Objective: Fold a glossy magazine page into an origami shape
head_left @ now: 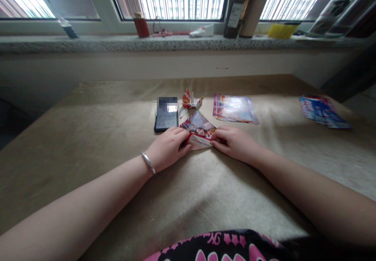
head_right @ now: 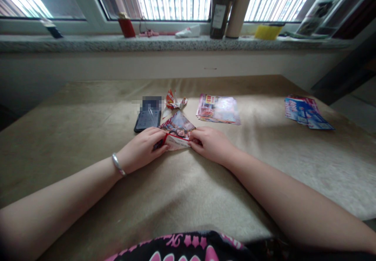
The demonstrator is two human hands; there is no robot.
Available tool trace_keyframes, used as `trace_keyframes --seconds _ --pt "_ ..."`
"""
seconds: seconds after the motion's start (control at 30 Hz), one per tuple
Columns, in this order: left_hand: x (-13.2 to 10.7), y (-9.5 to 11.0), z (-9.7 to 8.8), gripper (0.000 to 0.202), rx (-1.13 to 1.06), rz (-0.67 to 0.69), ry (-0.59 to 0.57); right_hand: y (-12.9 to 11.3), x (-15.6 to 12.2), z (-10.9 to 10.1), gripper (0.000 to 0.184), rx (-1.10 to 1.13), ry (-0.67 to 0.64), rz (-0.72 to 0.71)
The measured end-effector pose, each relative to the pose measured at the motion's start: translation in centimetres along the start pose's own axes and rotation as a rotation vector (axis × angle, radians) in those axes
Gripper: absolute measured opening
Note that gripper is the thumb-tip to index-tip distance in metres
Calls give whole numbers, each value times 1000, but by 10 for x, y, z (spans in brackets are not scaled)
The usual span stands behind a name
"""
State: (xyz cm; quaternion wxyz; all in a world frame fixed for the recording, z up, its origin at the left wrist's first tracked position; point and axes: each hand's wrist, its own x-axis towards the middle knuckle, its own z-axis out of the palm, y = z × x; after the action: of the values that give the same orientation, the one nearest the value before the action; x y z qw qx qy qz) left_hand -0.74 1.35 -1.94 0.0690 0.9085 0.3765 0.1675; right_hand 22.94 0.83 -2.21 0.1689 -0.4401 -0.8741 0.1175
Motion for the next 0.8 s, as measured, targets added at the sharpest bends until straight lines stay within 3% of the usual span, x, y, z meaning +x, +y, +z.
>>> trace_keyframes --seconds 0.27,0.4,0.5,0.67,0.8 --pt "0 -5 -9 43 -224 73 -63 6 -2 -6 15 86 -34 -141" --pt "0 -5 -7 22 -170 63 -79 10 -3 -9 16 120 -60 -195" --pt "-1 -2 -6 17 -122 82 -81 13 -3 -10 12 130 -69 -220" --pt "-3 2 -8 31 -22 102 -119 13 -4 -12 12 116 -90 -236" --pt "-5 4 -7 43 27 108 -139 9 -5 -13 14 56 -90 -146"
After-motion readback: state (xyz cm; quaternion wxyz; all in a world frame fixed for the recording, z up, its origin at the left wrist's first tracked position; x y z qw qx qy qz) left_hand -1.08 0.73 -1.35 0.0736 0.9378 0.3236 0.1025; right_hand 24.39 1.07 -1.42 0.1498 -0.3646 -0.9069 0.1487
